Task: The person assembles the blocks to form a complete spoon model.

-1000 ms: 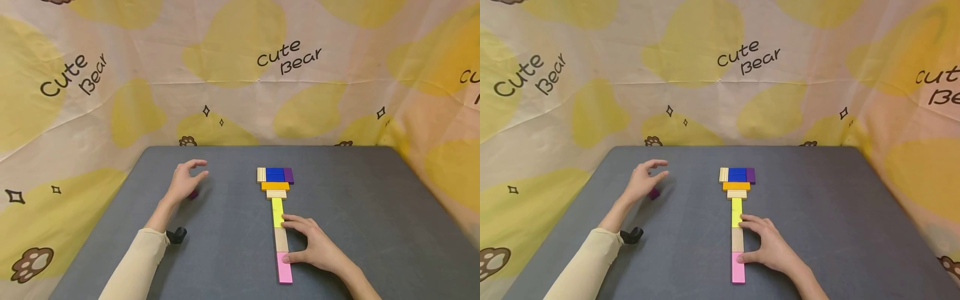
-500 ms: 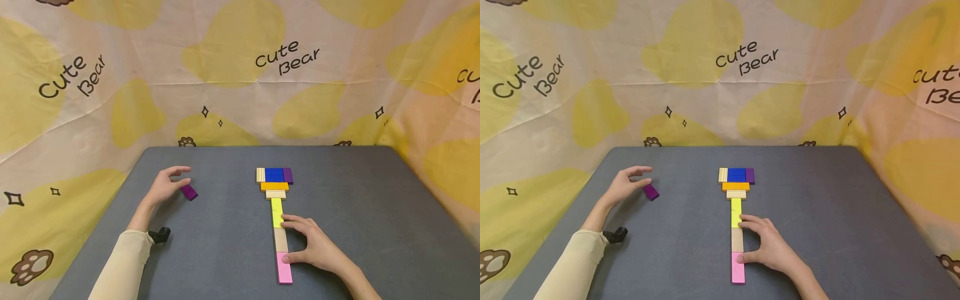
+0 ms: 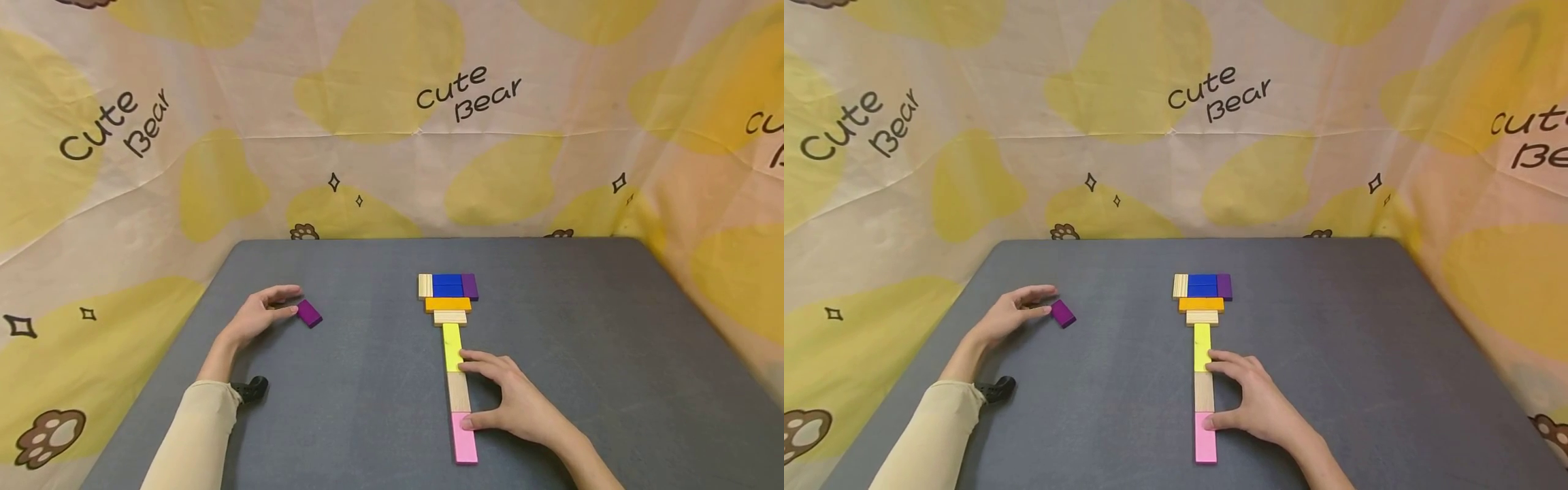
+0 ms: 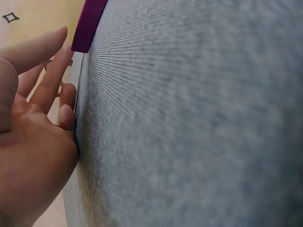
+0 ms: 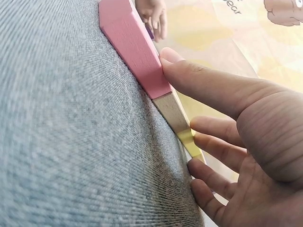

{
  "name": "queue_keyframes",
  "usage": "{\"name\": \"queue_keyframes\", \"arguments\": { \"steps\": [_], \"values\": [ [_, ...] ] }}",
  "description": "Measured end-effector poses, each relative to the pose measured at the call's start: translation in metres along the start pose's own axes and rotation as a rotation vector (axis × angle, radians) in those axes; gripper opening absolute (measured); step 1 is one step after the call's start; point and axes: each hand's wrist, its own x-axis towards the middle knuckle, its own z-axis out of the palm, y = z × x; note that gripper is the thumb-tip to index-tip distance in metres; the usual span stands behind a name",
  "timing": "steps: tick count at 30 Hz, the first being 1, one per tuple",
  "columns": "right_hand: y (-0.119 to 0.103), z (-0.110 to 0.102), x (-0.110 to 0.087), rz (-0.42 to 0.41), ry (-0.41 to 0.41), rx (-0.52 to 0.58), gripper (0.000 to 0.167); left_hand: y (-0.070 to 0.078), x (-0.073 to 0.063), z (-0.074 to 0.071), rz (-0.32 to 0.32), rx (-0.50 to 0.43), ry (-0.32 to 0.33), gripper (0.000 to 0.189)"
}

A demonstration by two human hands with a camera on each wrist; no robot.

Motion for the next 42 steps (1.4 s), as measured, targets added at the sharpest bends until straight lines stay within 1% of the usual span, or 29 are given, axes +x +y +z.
{"name": "queue_keyframes", "arguments": {
  "steps": [4, 10, 14, 19, 23, 28, 42],
  "values": [
    [-0.0004, -0.0003, -0.0003, -0.001, 0.0, 0.005, 0.077, -0.0007, 0.0018, 0.0, 0.012, -0.018, -0.055, 0.052],
    [0.0005, -0.0002, -0.0017, -0.022, 0.012, -0.006, 0.078, -0.0006, 0.0034, -0.0005, 0.021, -0.049, -0.106, 0.058],
    [0.0004, -0.0005, -0.0019, -0.034, 0.017, -0.007, 0.077, 0.0004, 0.0035, -0.0002, 0.025, -0.036, -0.112, 0.058],
    [0.0008, -0.0008, -0.0026, -0.037, 0.03, -0.009, 0.077, 0.0026, 0.0048, 0.0029, 0.015, -0.032, -0.113, 0.058],
    [0.0012, -0.0003, -0.0028, -0.039, 0.028, -0.013, 0.077, 0.0018, 0.0043, 0.005, -0.003, -0.038, -0.109, 0.059],
    [0.0014, 0.0003, -0.0028, -0.038, 0.024, -0.015, 0.078, 0.0, 0.0036, 0.0055, -0.022, -0.041, -0.104, 0.059],
    [0.0018, 0.0009, -0.0016, -0.049, 0.028, -0.021, 0.079, 0.0009, 0.0008, 0.0058, -0.038, -0.035, -0.089, 0.056]
  ]
}}
